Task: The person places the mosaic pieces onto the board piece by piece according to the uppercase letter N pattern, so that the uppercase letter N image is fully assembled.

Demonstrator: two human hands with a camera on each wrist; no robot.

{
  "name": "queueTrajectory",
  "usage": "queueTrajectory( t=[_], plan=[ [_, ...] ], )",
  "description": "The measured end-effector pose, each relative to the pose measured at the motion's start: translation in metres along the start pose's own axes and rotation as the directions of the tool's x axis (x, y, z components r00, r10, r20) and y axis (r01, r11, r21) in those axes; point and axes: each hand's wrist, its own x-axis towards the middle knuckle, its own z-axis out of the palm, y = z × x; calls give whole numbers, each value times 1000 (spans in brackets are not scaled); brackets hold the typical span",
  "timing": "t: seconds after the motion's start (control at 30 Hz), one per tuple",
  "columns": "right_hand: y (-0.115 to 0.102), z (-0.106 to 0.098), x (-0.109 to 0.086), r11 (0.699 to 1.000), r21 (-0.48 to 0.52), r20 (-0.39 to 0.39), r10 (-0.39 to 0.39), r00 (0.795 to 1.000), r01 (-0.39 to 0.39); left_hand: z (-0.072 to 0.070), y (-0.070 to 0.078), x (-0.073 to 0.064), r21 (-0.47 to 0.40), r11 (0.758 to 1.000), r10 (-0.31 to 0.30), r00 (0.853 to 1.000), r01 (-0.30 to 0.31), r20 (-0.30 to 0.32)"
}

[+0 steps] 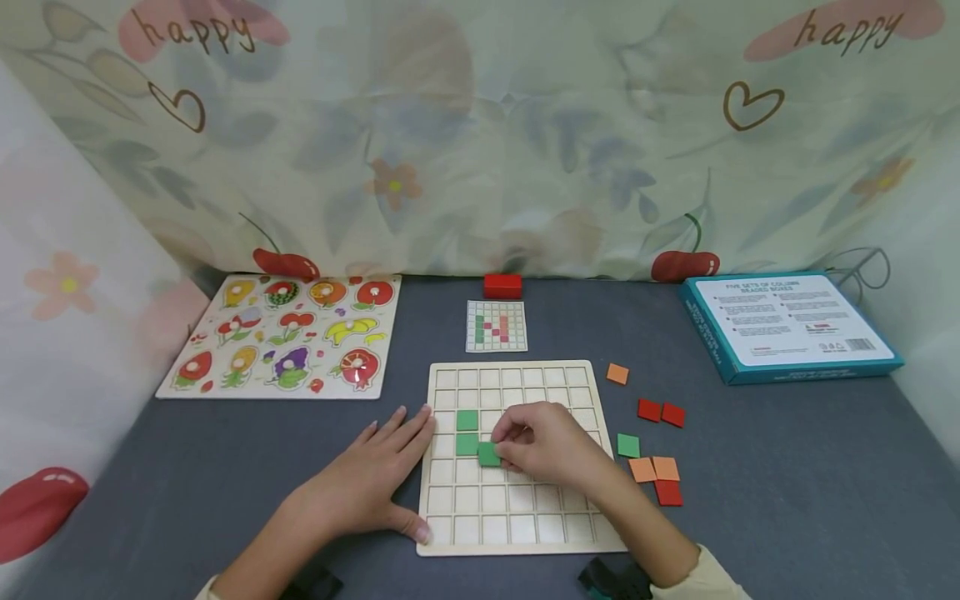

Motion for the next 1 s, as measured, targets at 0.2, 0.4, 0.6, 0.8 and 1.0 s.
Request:
queueTrajectory(
  t=[0.2, 0.4, 0.6, 0.8, 1.0],
  plan=[
    [-7, 11, 5, 997, -48, -2, -64, 998, 64, 0, 0, -1, -11, 1000, -2, 1000, 2, -4],
    [-9, 20, 6, 993, -84, -3, -89, 996, 88, 0, 0, -1, -19, 1000, -5, 1000, 5, -3],
    [-10, 25, 6, 979, -168, -10, -117, 993, 114, -1, 0, -1, -14, 1000, -4, 1000, 4, 2],
    [-11, 26, 4, 958, -232, -8, -176, 984, 169, -1, 0, 0, -8, 1000, 2, 1000, -1, 2],
    [-13, 23, 0, 969, -186, 1, -165, 986, 162, 0, -1, 0, -8, 1000, 10, 1000, -10, -1]
  ],
)
